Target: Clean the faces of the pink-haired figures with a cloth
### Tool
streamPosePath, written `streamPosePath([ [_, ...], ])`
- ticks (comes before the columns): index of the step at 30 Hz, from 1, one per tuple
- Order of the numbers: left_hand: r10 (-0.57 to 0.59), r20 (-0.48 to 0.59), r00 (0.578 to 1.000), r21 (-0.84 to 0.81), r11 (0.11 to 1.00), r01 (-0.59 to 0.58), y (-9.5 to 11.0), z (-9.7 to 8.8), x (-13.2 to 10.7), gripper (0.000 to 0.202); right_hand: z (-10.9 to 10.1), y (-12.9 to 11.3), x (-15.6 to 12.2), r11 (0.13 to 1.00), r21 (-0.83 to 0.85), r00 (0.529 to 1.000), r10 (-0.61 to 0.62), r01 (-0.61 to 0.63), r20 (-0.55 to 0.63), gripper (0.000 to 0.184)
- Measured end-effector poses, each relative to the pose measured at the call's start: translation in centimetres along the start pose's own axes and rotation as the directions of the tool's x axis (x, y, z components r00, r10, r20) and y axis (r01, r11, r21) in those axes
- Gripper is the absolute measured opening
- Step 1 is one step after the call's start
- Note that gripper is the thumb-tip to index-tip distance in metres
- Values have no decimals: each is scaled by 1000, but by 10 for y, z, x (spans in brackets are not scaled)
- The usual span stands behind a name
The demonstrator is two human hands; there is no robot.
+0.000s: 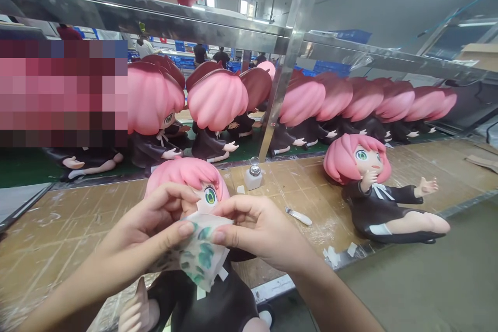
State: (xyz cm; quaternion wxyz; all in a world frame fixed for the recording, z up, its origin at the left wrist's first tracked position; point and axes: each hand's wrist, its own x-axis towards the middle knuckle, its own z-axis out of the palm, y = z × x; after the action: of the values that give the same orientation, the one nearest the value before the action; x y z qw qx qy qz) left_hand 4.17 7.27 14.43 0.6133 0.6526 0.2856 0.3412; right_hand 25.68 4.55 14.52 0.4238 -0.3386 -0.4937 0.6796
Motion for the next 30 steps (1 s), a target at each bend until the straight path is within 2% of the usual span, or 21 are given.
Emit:
streamPosePath([
  [5,-2,-26,1000,-129,992,-1,0,1,-2,10,-3,12,1,996,88,999,26,-29,38,22],
  [10,21,-73,997,-210,977,-36,-2,4,0,7,-3,16,4,996,88,1000,-3,6,-31,29],
  [13,11,-189,982,-248,967,-58,-1,6,5,11,-1,20,6,996,92,996,-10,18,-87,37],
  [16,114,-315,942,-171,970,-174,1,8,12,12,5,25,7,994,110,998,-13,19,-63,55],
  [18,210,-391,896,-51,967,-249,2,9,17,11,9,29,7,996,83,1000,-12,13,-3,57],
  [19,254,-442,860,29,963,-270,3,9,18,10,10,30,7,998,58,1000,-14,13,15,52],
  [22,436,-573,694,290,900,-325,5,6,20,9,10,31,6,1000,16,1000,-13,13,8,30],
  [24,560,-583,589,439,827,-352,5,2,20,12,6,31,6,999,50,1000,2,-3,22,29],
  [25,612,-563,556,495,788,-366,5,0,19,15,4,30,6,997,74,999,9,-12,33,30],
  [28,727,-484,486,618,678,-398,6,-5,18,22,-2,31,7,990,139,998,24,-31,57,31],
  [30,735,-485,474,626,670,-399,8,-5,19,22,-4,34,7,982,178,997,44,-56,70,33],
])
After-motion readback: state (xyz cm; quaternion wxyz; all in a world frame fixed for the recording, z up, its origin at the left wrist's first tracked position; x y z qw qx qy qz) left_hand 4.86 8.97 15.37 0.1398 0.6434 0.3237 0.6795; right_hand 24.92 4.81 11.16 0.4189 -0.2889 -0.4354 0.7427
